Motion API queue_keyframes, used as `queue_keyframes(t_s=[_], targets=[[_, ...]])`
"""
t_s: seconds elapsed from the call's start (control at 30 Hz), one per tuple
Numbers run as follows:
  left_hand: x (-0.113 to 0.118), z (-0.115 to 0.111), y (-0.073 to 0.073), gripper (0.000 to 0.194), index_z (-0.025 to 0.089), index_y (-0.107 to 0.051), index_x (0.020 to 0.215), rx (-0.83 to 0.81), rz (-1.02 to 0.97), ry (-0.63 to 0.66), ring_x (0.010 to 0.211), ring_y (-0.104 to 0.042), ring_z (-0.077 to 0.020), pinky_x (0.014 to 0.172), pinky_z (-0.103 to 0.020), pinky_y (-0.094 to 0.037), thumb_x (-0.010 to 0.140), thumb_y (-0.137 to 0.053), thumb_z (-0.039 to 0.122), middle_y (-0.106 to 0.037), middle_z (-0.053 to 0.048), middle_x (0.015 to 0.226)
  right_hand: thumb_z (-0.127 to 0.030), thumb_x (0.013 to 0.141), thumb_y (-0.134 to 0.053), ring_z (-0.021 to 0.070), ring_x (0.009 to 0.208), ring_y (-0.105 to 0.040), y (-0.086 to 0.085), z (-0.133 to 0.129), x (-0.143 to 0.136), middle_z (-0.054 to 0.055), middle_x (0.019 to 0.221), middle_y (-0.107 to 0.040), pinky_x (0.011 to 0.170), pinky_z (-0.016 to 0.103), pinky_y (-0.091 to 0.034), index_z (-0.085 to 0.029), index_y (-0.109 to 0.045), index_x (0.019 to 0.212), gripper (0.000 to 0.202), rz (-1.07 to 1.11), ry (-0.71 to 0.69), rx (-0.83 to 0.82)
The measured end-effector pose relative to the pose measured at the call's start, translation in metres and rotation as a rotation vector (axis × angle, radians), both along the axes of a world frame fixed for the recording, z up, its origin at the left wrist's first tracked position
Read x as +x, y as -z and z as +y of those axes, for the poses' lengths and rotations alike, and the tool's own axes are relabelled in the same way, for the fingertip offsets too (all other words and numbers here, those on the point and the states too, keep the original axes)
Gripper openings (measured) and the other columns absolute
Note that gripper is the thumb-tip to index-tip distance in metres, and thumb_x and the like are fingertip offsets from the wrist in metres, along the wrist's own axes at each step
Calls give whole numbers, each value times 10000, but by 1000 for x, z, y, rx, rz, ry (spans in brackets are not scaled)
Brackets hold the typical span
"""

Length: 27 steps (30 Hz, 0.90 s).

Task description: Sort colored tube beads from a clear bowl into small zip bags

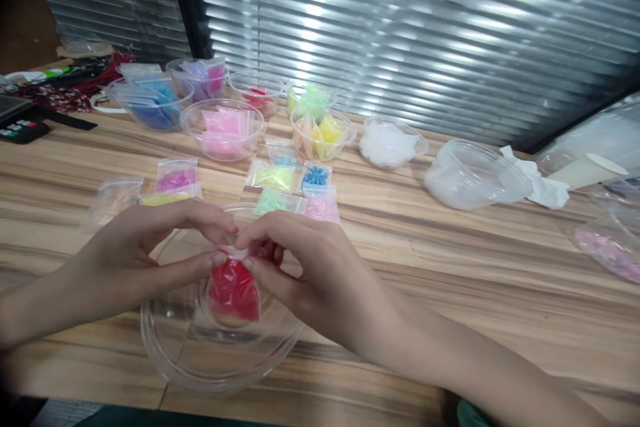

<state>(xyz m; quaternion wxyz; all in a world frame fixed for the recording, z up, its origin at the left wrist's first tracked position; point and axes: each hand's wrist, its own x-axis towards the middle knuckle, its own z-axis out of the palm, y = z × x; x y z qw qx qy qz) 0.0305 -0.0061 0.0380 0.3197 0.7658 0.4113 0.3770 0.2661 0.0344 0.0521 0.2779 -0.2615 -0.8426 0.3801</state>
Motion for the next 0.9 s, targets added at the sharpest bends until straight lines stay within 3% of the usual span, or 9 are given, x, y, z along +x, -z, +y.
queue_keyframes(t_s=[0.2, 0.4, 0.53, 0.67, 0.9], targets=[[0, 3, 2, 231, 292, -673, 1128, 20, 6, 34, 950, -718, -127, 821, -206, -563, 933, -703, 173, -753, 38, 1025, -128, 987, -611, 90, 771, -640, 2, -4, 0, -26, 896, -706, 689, 202, -525, -221, -651, 1002, 102, -15, 8, 34], [-1, 1, -1, 186, 261, -666, 1015, -2, -31, 4, 874, -704, -123, 784, -218, -558, 886, -703, 132, -735, 46, 944, -156, 998, -635, 69, 848, -652, 6, -7, -2, -46, 980, -695, 767, 182, -537, -263, -607, 1136, 177, 66, 4, -25], [-3, -6, 3, 204, 265, -639, 934, -37, 18, -31, 838, -682, -108, 723, -211, -514, 854, -677, 81, -715, 75, 898, -182, 1001, -628, 65, 858, -649, 3, -8, -3, -45, 995, -684, 780, 182, -546, -256, -584, 1141, 165, -5, -39, -76], [-3, -9, 7, 163, 258, -609, 892, -60, 29, -54, 854, -686, -115, 774, -227, -514, 861, -701, 127, -716, 79, 903, -108, 973, -607, 37, 777, -607, 2, -12, -3, -80, 940, -652, 719, 152, -514, -262, -551, 1101, 208, -4, -30, 29], [0, -6, 3, 320, 325, -615, 1116, 23, 40, 21, 918, -685, -79, 811, -158, -515, 881, -713, 131, -709, 97, 1008, -93, 945, -611, 39, 781, -583, 5, -18, -3, -86, 915, -614, 714, 150, -486, -240, -475, 993, 206, -34, 14, 185]])
